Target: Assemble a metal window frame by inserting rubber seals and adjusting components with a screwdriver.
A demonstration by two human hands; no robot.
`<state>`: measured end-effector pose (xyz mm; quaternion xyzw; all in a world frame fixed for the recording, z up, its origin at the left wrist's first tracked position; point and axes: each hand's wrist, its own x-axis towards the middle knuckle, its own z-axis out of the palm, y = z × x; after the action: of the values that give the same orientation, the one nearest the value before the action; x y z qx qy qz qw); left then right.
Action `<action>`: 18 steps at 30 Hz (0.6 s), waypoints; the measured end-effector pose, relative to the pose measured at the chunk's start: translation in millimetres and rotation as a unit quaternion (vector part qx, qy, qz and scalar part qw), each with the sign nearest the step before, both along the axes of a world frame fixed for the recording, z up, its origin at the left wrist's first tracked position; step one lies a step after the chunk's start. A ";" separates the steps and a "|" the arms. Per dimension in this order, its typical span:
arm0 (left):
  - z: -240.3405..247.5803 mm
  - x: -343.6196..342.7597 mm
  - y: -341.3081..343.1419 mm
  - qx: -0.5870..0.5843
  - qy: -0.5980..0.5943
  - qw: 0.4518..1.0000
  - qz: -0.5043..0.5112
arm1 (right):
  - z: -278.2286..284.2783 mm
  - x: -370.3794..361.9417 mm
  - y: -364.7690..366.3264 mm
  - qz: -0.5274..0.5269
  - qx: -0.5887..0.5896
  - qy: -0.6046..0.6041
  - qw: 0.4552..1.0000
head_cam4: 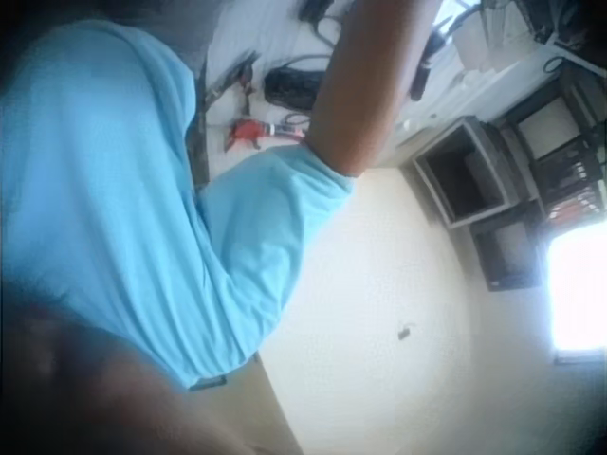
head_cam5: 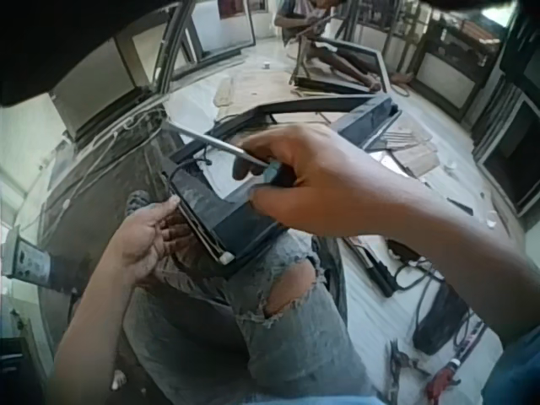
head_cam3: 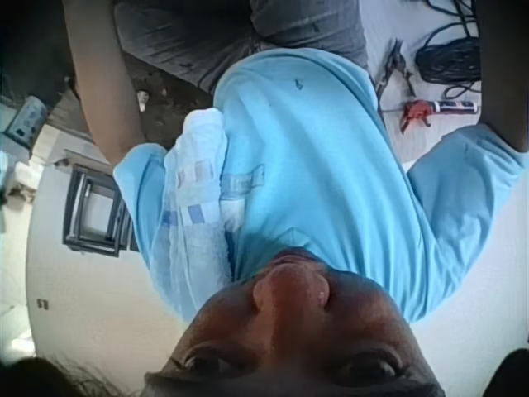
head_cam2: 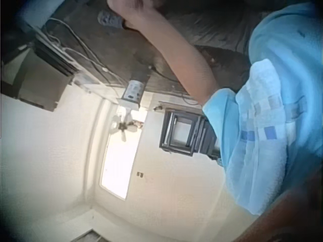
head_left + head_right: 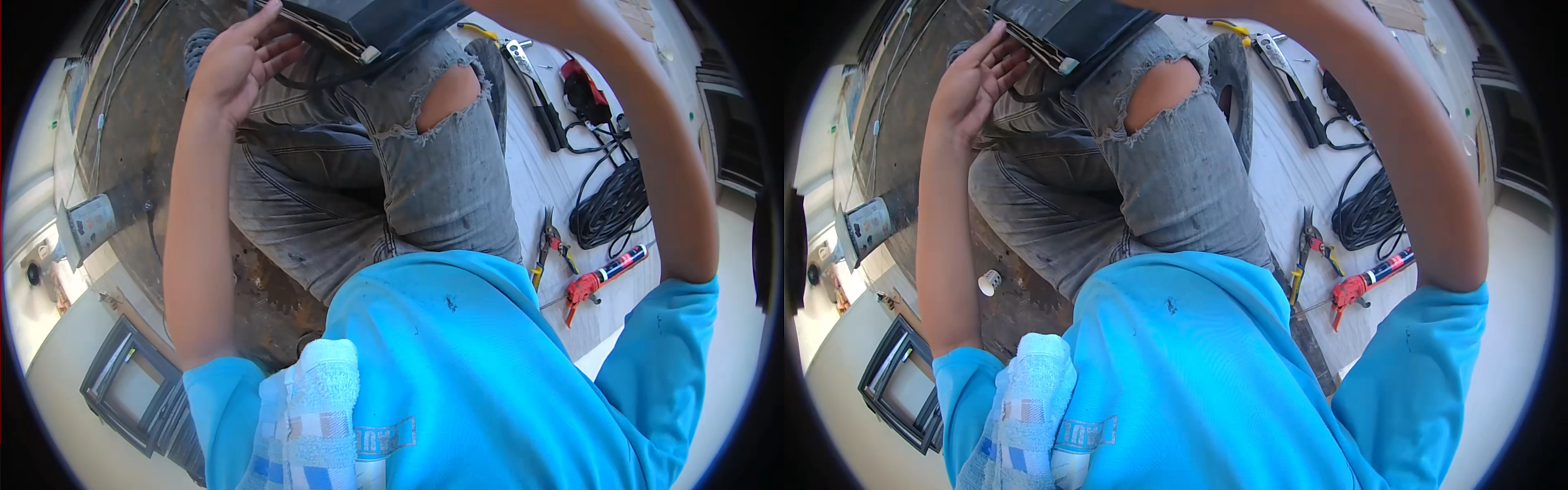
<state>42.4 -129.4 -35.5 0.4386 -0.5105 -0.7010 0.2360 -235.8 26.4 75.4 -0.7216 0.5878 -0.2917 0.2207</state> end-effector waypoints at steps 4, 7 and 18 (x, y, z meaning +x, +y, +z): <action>3.9 -24.3 -15.1 0.102 0.038 0.994 0.007 | 22.5 8.1 -43.3 0.053 0.120 0.164 0.978; 16.7 -34.6 -4.9 0.101 0.017 0.995 0.017 | 25.1 24.7 -76.2 0.115 0.187 0.247 0.944; 8.7 -28.1 -24.4 0.158 0.053 0.986 0.018 | 41.0 38.8 -82.2 0.183 0.243 0.312 0.900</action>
<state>14.2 -153.8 -26.8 0.4420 -0.3716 -0.7908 0.2030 -197.0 -55.8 116.4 -0.7946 0.5364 0.1458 0.2443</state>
